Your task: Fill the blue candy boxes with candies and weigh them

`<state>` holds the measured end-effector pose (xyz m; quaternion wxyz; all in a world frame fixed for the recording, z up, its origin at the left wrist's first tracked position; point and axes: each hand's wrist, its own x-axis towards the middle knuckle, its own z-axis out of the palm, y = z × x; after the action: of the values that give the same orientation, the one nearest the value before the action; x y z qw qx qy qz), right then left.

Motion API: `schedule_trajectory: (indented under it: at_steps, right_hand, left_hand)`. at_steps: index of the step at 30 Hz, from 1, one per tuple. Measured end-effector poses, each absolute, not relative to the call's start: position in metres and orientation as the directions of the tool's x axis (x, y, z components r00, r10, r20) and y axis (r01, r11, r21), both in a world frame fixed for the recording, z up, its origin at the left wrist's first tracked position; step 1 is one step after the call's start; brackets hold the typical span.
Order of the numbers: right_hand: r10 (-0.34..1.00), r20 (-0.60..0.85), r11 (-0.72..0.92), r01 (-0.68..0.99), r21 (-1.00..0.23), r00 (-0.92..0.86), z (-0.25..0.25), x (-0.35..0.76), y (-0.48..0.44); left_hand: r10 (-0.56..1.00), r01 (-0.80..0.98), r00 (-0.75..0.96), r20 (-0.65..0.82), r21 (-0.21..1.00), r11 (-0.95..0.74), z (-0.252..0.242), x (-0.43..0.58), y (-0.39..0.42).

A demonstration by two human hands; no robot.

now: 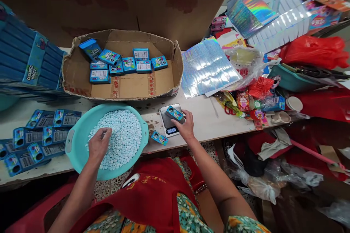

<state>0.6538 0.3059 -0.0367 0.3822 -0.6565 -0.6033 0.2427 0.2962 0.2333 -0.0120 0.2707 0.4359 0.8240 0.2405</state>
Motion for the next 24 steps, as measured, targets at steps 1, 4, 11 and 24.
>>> schedule_trajectory:
  at_steps: [1,4,11,24]
  right_hand:
    - [0.979,0.127,0.008,0.594,-0.804,0.160,-0.038,0.652,0.308]
    - [0.984,0.062,-0.039,0.538,-0.842,0.167,-0.032,0.645,0.314]
    - [0.962,0.237,0.271,0.522,-0.809,-0.132,0.068,0.593,0.302]
    - [0.839,0.201,0.470,0.489,-0.735,-0.505,0.072,0.496,0.298]
  left_hand:
    - [0.846,0.581,-0.474,-0.242,0.636,0.507,-0.014,0.294,0.232]
    - [0.831,0.519,-0.482,-0.277,0.674,0.525,-0.016,0.294,0.230]
    - [0.805,-0.298,-0.380,-0.455,0.884,0.360,0.044,0.343,0.244]
    - [0.726,-0.615,-0.431,-0.536,0.763,0.198,0.061,0.335,0.246]
